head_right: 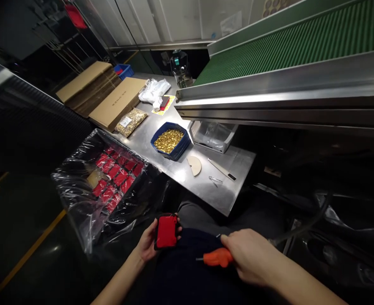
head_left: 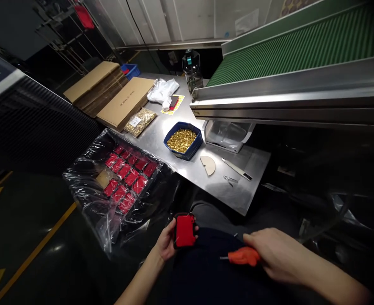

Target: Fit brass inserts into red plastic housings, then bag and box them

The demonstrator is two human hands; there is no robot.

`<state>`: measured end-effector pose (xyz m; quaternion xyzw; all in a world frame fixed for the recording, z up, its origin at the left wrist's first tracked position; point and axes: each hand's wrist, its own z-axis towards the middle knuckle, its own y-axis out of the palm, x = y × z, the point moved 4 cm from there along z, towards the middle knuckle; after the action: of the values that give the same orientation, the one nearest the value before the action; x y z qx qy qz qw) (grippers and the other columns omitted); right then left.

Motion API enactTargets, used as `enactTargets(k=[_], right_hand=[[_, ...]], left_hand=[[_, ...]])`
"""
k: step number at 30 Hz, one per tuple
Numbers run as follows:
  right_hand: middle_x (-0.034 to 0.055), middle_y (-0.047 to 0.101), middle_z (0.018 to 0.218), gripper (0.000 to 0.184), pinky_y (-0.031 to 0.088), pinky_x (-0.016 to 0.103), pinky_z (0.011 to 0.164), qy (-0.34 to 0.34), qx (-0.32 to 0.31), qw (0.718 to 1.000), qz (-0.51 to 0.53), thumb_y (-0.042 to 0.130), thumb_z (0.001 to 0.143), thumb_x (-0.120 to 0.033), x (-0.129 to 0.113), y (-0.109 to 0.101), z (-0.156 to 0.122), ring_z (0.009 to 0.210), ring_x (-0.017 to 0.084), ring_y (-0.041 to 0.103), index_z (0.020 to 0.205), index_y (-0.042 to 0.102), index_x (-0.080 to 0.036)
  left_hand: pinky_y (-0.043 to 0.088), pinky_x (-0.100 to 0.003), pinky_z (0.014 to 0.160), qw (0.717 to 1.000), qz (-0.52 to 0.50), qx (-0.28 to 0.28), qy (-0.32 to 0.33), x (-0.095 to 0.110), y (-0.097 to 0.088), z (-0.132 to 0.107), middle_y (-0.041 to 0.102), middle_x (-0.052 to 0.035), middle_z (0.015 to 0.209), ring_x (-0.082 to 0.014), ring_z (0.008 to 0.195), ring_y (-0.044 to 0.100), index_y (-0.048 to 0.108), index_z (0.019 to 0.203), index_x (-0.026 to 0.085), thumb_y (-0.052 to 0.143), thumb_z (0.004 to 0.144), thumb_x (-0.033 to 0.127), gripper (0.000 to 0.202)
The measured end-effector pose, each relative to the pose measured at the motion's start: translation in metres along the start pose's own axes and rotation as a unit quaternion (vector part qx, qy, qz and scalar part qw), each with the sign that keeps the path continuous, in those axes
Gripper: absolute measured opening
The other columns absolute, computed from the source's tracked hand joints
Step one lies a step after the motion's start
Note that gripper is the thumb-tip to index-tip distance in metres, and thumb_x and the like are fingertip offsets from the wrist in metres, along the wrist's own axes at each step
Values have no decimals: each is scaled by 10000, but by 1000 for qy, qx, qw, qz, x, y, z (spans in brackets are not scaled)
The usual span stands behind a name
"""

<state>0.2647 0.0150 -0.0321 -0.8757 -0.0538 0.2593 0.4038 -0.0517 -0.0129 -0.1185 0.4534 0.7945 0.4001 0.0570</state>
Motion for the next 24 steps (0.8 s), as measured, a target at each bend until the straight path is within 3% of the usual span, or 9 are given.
enactTargets(k=[4, 8, 13, 16, 18, 20, 22, 24], right_hand=[[87, 748, 794, 256, 429, 365, 606, 38, -41, 998, -34, 535, 694, -105, -35, -3, 20, 750, 352, 739, 887, 672, -202], [105, 764, 804, 283, 398, 350, 590, 71, -52, 996, -26, 533, 685, -78, -58, -1, 25, 761, 355, 748, 890, 691, -193], [73, 763, 772, 245, 319, 321, 553, 99, -44, 994, -1, 529, 697, -73, -60, -7, 28, 719, 320, 742, 830, 677, -217], [59, 759, 745, 236, 280, 317, 551, 123, -46, 991, 4, 534, 685, -75, -45, -24, 27, 710, 305, 736, 791, 673, -234], [59, 753, 731, 205, 270, 316, 546, 137, -49, 989, 5, 543, 699, -94, -36, -39, 26, 697, 290, 729, 758, 672, -241], [61, 749, 727, 171, 277, 316, 536, 136, -51, 989, 9, 553, 723, -122, -36, -52, 28, 676, 279, 720, 735, 671, -247], [85, 750, 734, 158, 300, 319, 530, 126, -38, 991, -5, 567, 713, -126, -47, -62, 32, 673, 296, 721, 749, 679, -232], [128, 751, 749, 159, 344, 327, 533, 113, -21, 993, -25, 582, 689, -112, -63, -65, 40, 689, 332, 727, 762, 693, -200]], left_hand=[[482, -480, 1079, 998, 17, 55, -15, -7, -13, -3, 726, -198, 1203, -311, 1104, 707, 570, 1354, 50, 636, 931, 527, 640], [551, -419, 996, 991, 47, 123, 2, -9, -16, -5, 757, -148, 1141, -266, 1023, 732, 654, 1246, 95, 671, 922, 500, 519], [561, -453, 959, 976, 143, 162, 19, 3, -4, -8, 740, -173, 1140, -298, 1015, 715, 683, 1187, 101, 729, 853, 553, 564], [460, -477, 1088, 959, 225, 163, 52, 26, 10, -14, 698, -120, 1224, -323, 1140, 649, 651, 1278, 185, 897, 697, 393, 664], [302, -450, 1207, 913, 360, 152, 114, 47, 23, -17, 625, -74, 1340, -331, 1303, 523, 623, 1342, 268, 949, 595, 268, 815], [233, -454, 1229, 798, 563, 122, 176, 62, 37, -18, 564, -72, 1396, -351, 1365, 420, 584, 1401, 307, 935, 592, 249, 884], [280, -511, 1183, 680, 701, 91, 195, 65, 47, -14, 553, -104, 1385, -389, 1328, 410, 542, 1449, 308, 900, 628, 272, 897], [316, -547, 1134, 646, 736, 79, 186, 61, 48, -9, 564, -120, 1370, -415, 1279, 426, 519, 1471, 310, 873, 640, 249, 906]])
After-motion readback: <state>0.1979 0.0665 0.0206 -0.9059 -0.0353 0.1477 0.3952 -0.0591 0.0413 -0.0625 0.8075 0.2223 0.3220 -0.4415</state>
